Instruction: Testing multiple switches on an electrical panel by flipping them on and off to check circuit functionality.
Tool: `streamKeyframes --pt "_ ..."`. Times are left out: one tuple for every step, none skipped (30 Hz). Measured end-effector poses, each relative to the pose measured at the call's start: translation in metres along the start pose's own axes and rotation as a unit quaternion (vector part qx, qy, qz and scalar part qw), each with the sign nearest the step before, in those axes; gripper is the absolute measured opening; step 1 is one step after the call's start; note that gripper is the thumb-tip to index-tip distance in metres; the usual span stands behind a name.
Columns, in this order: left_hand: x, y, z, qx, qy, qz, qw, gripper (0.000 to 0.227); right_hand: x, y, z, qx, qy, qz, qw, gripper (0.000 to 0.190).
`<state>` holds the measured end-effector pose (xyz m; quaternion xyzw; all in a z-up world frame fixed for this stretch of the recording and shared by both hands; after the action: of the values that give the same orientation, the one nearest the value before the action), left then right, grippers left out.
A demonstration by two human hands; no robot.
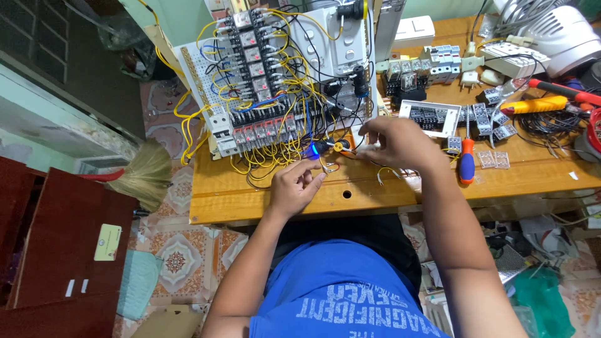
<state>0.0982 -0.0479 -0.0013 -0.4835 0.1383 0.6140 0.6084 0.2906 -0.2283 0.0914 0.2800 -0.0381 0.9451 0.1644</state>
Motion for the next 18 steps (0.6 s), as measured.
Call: streamKeyframes --pt "-0.001 -0.001 0.001 -0.002 0.002 0.0 1.0 0.015 -0.003 0.002 -0.01 0.002 0.003 0.0 1.0 0.036" --pt "-0.003 -0.001 0.002 0.001 0.003 -0.002 1.0 0.013 -0.006 0.004 -0.018 -0.027 0.027 0.0 0.999 0.04" --pt "-0.005 -0.001 0.003 0.006 0.002 -0.003 1.0 0.012 -0.009 0.006 -0.028 -0.057 0.05 0.001 0.997 0.043" --pt "-0.005 -0.001 0.003 0.005 0.004 -0.003 1.0 0.012 -0.011 0.008 -0.033 -0.056 0.051 0.0 0.997 0.043" --pt "-0.005 -0.001 0.003 0.004 0.005 -0.003 1.0 0.012 -0.013 0.009 -0.037 -0.084 0.067 0.009 0.994 0.044" --pt "-0.005 -0.001 0.002 0.004 0.006 -0.003 1.0 0.011 -0.015 0.011 -0.041 -0.113 0.082 0.017 0.99 0.044" --pt "-0.004 0.0 0.002 0.005 0.007 -0.002 1.0 0.011 -0.019 0.009 -0.046 -0.113 0.082 0.016 0.99 0.044" --pt "-0.003 0.001 0.002 0.004 0.007 -0.001 1.0 0.011 -0.023 0.008 -0.05 -0.126 0.087 0.023 0.988 0.04" --pt "-0.001 0.0 0.001 0.004 0.007 -0.002 1.0 0.01 -0.027 0.008 -0.054 -0.141 0.092 0.03 0.985 0.036" --pt "-0.001 0.0 0.002 0.006 0.007 -0.004 1.0 0.01 -0.027 0.006 -0.055 -0.144 0.092 0.028 0.985 0.036" --pt "-0.002 0.0 0.002 0.006 0.007 -0.003 1.0 0.01 -0.026 0.006 -0.056 -0.151 0.099 0.039 0.983 0.03" --pt "-0.002 0.001 0.002 0.005 0.008 -0.001 1.0 0.009 -0.025 0.005 -0.058 -0.159 0.106 0.05 0.98 0.024" --pt "-0.002 0.0 0.002 0.007 0.009 -0.001 1.0 0.009 -0.028 0.005 -0.059 -0.158 0.105 0.048 0.981 0.024" --pt "-0.002 0.0 0.001 0.004 0.013 -0.005 1.0 0.009 -0.031 0.005 -0.061 -0.162 0.113 0.051 0.979 0.019" --pt "-0.003 0.001 0.001 0.001 0.017 -0.008 1.0 0.009 -0.034 0.005 -0.063 -0.164 0.12 0.054 0.978 0.015" --pt "-0.004 0.0 0.002 0.002 0.019 -0.007 1.0 0.009 -0.037 0.003 -0.065 -0.162 0.12 0.052 0.978 0.015" --pt "-0.004 -0.001 0.002 0.002 0.016 -0.01 1.0 0.009 -0.04 0.002 -0.067 -0.173 0.092 0.054 0.979 0.012" --pt "-0.005 -0.001 0.003 0.003 0.013 -0.014 1.0 0.008 -0.042 0.001 -0.069 -0.183 0.065 0.056 0.979 0.01"
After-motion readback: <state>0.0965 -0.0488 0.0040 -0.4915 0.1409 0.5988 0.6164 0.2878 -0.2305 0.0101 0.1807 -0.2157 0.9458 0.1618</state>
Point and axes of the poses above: each hand's wrist, its own y-axis away from the middle knuckle, its own z-axis out of the back of the hand, x = y × z, the point moved 2 cm from there along -y, towards the middle knuckle, and after that the axes turned 13 degrees about x, right-handed, at the moved point
